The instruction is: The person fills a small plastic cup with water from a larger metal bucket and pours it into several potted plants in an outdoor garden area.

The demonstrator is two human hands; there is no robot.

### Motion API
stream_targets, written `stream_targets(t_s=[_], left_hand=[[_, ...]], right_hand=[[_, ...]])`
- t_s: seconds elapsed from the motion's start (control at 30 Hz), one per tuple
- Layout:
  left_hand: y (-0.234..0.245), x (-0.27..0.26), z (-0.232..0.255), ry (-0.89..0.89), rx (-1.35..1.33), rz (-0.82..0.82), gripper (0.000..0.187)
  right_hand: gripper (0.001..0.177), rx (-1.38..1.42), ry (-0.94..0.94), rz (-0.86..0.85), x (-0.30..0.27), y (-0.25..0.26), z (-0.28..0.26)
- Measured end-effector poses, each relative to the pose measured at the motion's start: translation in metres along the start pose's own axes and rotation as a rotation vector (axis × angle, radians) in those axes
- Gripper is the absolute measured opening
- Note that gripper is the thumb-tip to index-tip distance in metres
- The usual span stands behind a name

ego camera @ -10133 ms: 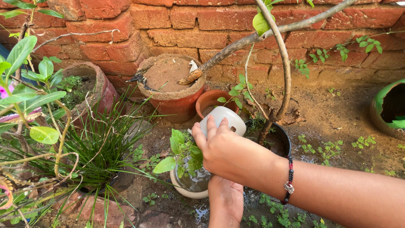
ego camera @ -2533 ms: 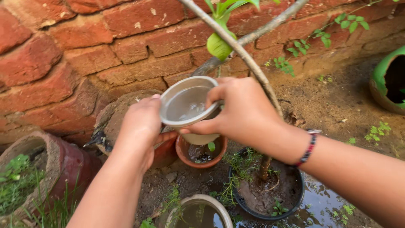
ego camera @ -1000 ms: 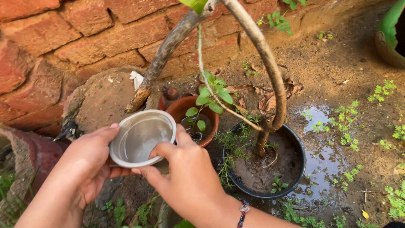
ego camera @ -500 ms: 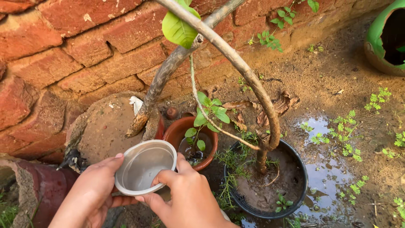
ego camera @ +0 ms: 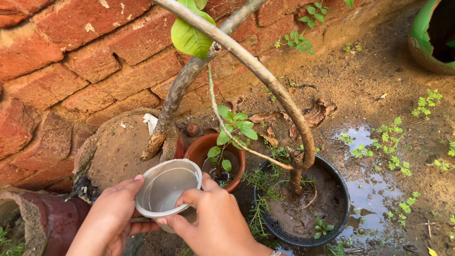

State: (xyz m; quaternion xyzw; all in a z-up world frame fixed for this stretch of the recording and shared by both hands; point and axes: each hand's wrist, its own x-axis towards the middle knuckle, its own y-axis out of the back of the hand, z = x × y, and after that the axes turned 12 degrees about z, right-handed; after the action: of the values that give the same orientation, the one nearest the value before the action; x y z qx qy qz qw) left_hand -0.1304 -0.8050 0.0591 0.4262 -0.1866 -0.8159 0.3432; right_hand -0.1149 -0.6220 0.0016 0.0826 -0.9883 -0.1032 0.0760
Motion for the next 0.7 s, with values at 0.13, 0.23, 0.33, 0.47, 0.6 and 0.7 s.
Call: stream_targets(t_s=[0.13, 0.23, 0.33, 0.47, 0.6, 0.7], left_hand=[[-0.0016, -0.0024, 0.0007, -0.029, 0.01, -0.007, 0.047], [-0.003, -0.002, 0.0011, -0.031, 0.01, -0.016, 0.046], [-0.003, -0.0001, -0.0001, -0.048, -0.022, -0.038, 0.046], [-0.0047, 0.0013, 0.0009, -0.055, -0.024, -0.019, 0.047], [-0.0053, -0.0005, 0.0027, -0.065, -0.007, -0.005, 0.047], [-0.0061, -0.0012, 0.0033, -0.076, -0.018, -0.012, 0.047]], right_hand=[[0.029, 0.047, 0.077, 0.059, 0.001, 0.0018, -0.0006], [0.03, 0.019, 0.03, 0.044, 0.0029, 0.0016, -0.0018], [0.034, 0.045, -0.134, -0.028, 0.005, 0.0011, -0.0035], [0.031, -0.009, 0.069, 0.083, 0.0059, 0.0003, -0.0044], [0.032, -0.013, 0.05, 0.083, 0.0068, -0.0008, -0.0045], [0.033, -0.044, 0.007, 0.071, 0.0083, -0.0005, -0.0062]])
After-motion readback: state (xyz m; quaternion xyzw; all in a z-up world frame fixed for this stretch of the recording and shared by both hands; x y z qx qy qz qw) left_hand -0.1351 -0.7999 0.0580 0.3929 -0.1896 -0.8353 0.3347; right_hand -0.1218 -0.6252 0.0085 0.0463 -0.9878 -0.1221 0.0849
